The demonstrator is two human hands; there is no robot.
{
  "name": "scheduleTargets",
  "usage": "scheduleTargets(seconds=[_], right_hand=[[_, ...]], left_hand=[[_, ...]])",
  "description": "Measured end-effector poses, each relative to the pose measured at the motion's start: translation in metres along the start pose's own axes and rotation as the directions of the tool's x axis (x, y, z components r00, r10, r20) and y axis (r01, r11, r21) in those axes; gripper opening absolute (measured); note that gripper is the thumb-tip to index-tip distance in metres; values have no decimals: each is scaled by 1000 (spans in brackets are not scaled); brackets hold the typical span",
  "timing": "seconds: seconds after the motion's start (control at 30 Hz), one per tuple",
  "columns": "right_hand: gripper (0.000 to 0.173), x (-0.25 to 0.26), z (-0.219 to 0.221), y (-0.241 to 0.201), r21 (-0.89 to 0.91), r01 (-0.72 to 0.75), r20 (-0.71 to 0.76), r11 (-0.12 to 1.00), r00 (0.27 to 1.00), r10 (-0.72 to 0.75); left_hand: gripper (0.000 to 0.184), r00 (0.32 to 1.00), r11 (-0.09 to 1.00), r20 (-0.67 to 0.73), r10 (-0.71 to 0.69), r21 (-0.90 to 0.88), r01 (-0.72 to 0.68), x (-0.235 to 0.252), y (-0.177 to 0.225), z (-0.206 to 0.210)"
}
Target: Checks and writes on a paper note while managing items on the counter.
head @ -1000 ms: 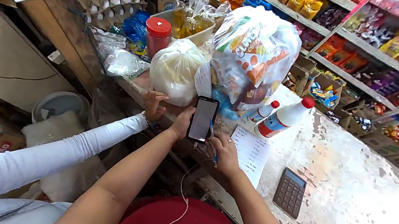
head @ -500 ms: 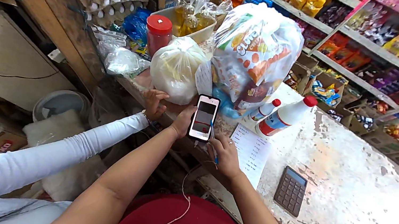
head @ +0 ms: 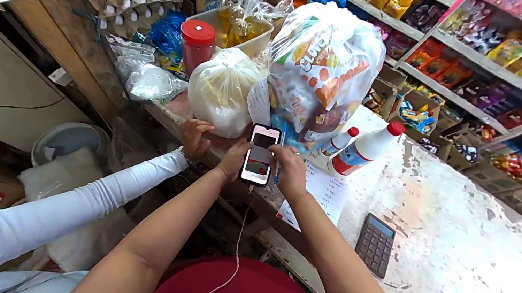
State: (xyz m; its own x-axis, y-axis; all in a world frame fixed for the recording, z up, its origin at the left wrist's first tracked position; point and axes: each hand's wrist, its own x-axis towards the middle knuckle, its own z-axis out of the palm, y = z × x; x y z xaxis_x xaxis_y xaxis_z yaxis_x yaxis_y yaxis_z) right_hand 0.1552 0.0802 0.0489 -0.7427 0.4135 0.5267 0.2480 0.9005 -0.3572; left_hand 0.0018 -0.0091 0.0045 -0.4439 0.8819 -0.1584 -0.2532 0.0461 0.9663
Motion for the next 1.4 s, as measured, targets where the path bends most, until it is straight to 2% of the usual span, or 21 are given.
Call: scheduleTargets(seconds=[0.1, 0.33, 0.5, 0.63, 0.73, 0.83, 0.97, 1.27, 1.33, 1.4], right_hand=[[20, 2, 8, -3, -8, -17, 22, 1000, 1000, 17], [48, -7, 19, -1, 31, -56, -52, 998, 997, 58], [59, -6, 20, 0, 105, -125, 30, 987, 992, 123], [69, -5, 18, -4, 116, -187, 109, 975, 979, 175], [60, -13, 20, -1, 189, -141, -7, 972, 989, 145], [47, -18, 21, 1, 186, -166, -128, 968, 973, 191], [50, -17, 20, 1, 122, -197, -70, 973, 976, 207], [82, -8, 18, -12, 84, -196, 129, 977, 974, 184], [84, -9, 18, -9, 101, -180, 123, 978, 978, 168], [77, -13, 20, -7, 133, -164, 45, 977, 986, 159]], left_hand=[[53, 1000, 1000, 1, 10, 1, -10, 3, -2, -1], [52, 996, 996, -18, 84, -36, -84, 6, 3, 2], [51, 999, 999, -15, 35, -30, -35, 0, 7, 3], [57, 1000, 1000, -11, -17, 20, 17, -2, 1, -1], [55, 1000, 998, 2, 14, 60, -14, -4, 2, -2], [53, 998, 997, -2, 69, 43, -69, -2, 4, -1], [51, 992, 992, 6, 128, -25, -127, 9, -2, -1], [50, 995, 994, 10, 103, -45, -102, 6, 1, 0], [50, 994, 993, 23, 104, -65, -102, 8, -1, 0], [48, 994, 990, 25, 103, -102, -100, 10, -4, 0]])
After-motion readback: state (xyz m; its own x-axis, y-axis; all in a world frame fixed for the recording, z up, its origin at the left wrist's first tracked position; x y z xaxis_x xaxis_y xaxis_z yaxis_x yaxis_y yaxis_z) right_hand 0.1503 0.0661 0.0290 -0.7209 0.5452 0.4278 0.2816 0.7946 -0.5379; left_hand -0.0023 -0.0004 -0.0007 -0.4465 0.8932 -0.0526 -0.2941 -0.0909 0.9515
